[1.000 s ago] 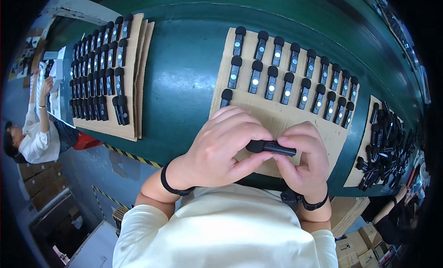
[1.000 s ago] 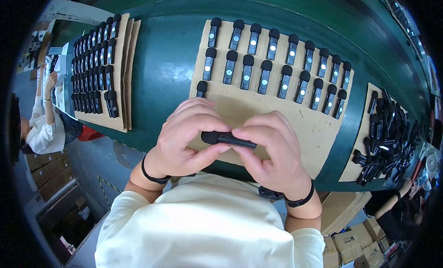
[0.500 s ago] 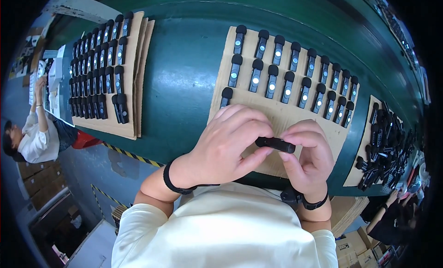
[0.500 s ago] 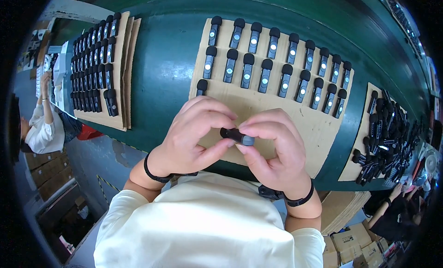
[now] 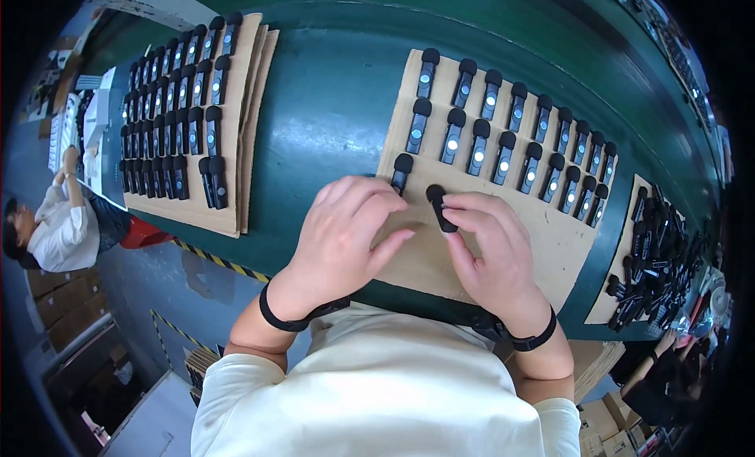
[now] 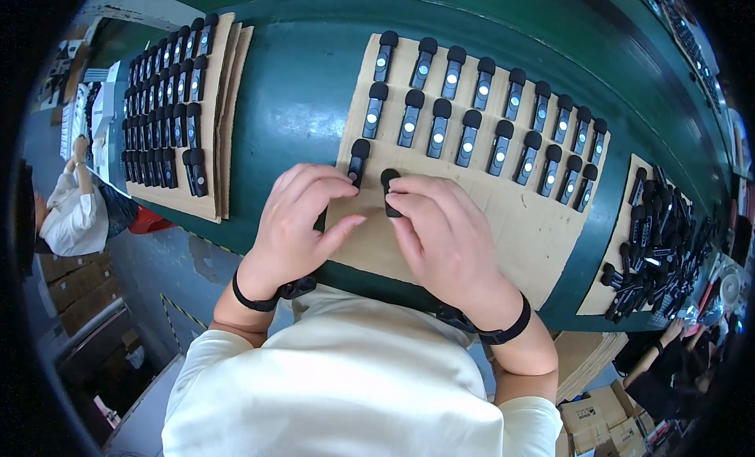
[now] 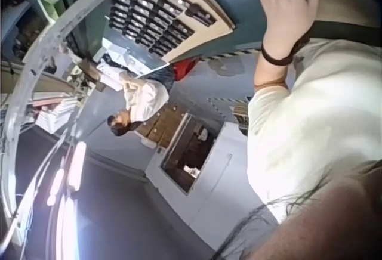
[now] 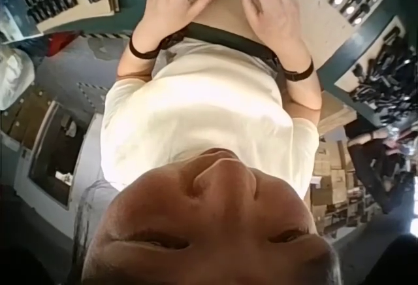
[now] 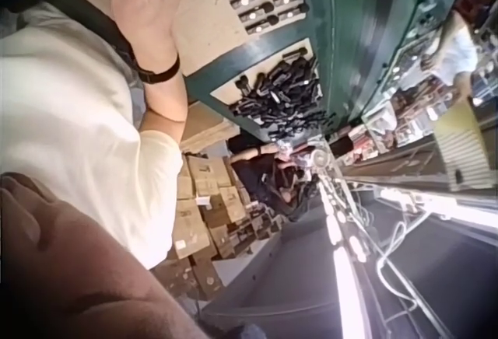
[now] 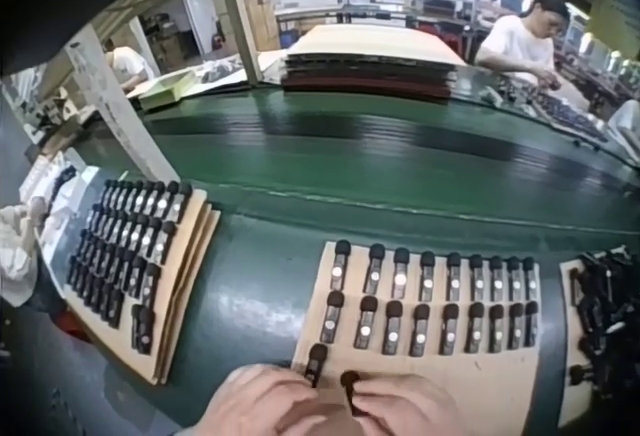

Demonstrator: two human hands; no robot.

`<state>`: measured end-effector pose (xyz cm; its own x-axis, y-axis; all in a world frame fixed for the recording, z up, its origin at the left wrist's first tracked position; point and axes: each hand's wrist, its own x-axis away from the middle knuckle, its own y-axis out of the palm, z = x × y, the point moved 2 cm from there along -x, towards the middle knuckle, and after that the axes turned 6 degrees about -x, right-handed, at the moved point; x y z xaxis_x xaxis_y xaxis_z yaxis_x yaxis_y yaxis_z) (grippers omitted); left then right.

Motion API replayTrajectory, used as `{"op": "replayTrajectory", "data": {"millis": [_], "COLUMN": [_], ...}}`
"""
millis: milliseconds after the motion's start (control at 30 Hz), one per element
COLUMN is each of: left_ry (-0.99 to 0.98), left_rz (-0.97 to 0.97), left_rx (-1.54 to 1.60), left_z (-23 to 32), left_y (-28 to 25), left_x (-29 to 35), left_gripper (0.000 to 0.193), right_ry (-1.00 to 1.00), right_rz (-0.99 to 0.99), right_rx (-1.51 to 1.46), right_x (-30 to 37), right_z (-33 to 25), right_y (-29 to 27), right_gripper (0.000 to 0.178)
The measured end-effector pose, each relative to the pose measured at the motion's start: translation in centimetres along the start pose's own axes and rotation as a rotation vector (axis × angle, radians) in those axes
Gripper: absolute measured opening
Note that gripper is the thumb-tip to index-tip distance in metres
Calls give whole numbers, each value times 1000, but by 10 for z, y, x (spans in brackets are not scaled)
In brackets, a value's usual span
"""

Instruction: The person picks up a microphone from a conveyor belt, turns it over by hand, and presses its buttons. They then place the microphone onto a cardboard sheet and repeat the process with other microphones.

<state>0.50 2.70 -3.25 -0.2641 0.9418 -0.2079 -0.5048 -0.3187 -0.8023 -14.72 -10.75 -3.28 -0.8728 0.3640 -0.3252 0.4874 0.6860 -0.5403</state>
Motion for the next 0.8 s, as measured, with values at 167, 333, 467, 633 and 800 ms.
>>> {"op": "replayTrajectory", "data": {"millis": [167,333,467,633,800], "left_ry": [-75,-98,-104,-115,-51], "left_rz": [19,-18,-24,-21,-30], "left_rx": [-113,-114,-99,-56,-60], "left_z": [-9,-15,-16,-15,-8], "left_y": [1,5,8,10,7], "left_x": [-1,-1,0,-2,-7], "left_gripper": [36,40,40,43,41], "right_ry": [-25,17,23,65,64], "right_rz": [-99,-182,-140,-104,-54], "right_rx": [198,296,319,358,343], "right_x": [4,8,5,5,8], "right_z": [1,-2,4,12,12], "right_y": [15,25,28,31,28], "right_gripper": [35,33,31,29,28]}}
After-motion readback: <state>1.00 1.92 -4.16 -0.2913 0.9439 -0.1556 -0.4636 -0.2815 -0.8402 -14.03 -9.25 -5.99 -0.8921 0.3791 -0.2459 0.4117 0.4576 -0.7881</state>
